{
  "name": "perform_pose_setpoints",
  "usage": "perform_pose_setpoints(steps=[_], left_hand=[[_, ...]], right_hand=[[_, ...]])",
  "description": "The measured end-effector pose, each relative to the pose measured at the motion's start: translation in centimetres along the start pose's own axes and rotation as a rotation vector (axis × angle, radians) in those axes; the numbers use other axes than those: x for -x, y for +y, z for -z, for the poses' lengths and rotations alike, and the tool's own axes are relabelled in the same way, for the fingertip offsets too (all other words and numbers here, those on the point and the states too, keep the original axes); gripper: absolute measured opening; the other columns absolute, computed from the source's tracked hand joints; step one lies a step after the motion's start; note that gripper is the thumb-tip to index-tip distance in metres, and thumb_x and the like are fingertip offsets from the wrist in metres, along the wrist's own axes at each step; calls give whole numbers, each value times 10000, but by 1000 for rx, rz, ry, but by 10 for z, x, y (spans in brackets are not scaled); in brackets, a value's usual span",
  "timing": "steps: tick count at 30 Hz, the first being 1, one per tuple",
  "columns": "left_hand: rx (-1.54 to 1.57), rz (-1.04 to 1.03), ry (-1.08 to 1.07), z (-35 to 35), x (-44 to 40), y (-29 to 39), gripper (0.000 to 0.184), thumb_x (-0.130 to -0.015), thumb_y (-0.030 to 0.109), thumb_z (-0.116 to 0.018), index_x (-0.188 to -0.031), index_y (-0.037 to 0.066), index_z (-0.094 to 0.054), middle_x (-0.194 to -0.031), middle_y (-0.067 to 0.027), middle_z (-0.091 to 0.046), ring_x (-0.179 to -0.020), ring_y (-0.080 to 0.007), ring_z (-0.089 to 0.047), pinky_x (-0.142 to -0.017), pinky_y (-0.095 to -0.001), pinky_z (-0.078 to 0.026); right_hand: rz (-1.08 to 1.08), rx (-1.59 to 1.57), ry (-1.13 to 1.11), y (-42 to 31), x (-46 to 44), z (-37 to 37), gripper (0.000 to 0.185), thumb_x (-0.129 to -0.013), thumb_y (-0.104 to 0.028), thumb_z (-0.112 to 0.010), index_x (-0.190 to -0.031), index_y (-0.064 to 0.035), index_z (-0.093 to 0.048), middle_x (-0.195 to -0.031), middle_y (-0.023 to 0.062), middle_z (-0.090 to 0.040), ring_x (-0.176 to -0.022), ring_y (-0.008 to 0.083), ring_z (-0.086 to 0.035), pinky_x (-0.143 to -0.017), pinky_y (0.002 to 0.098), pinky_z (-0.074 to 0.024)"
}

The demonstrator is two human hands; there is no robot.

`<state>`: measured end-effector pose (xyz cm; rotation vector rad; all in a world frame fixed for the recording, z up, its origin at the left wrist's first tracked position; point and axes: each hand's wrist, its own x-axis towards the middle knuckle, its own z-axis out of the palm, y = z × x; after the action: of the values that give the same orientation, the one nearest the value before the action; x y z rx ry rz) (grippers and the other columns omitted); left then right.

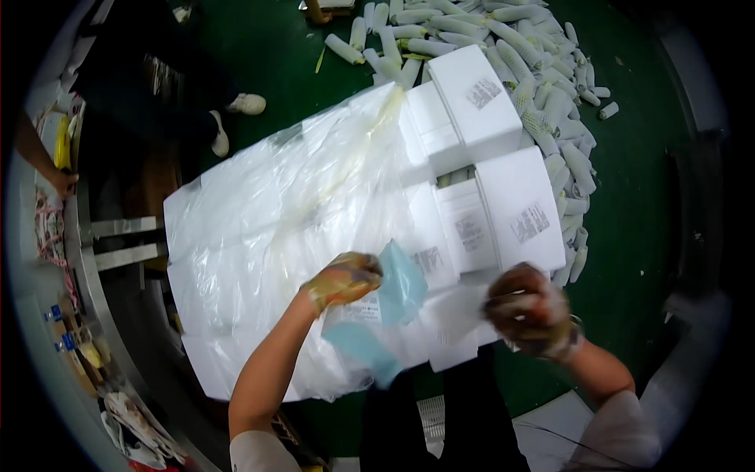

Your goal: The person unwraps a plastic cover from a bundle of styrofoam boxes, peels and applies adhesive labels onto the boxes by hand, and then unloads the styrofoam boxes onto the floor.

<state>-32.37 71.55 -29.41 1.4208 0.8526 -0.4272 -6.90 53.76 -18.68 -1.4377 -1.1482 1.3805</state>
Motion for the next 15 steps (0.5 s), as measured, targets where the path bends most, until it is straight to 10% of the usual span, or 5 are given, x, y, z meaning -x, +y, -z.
perform_pose_setpoints(steps=[3,5,11,15], left_hand=[[-651,-242,200,12,-102,3,391,-855,352,-491,-1109,75,-598,-1011,-206,-622,-985,-341,-583,-891,-364,-451],[-649,-194,302,20,-156,39,454,-872,410,-465,-1173,88,-572,-1120,-228,-592,-1133,-353,-520,-994,-380,-390],[-1077,18,272,75,-296,-73,328,-839,268,-449,-1051,153,-672,-1059,-118,-662,-901,-263,-656,-794,-410,-514],[-1297,472,104,110,-181,-53,297,-829,305,-504,-975,153,-713,-1062,-60,-673,-1021,-199,-624,-751,-419,-517]], right_hand=[[336,413,354,2,-10,49,128,-812,-83,-628,-896,-9,-566,-889,109,-605,-851,176,-610,-728,283,-511],[171,323,383,10,-20,73,119,-829,-49,-618,-919,-4,-556,-899,102,-619,-852,164,-614,-712,271,-505],[35,58,498,56,-88,74,147,-853,-54,-575,-957,1,-487,-711,34,-479,-649,129,-490,-634,272,-437],[112,-110,500,102,-115,73,241,-821,-151,-603,-971,8,-502,-773,43,-516,-661,117,-505,-590,256,-441]])
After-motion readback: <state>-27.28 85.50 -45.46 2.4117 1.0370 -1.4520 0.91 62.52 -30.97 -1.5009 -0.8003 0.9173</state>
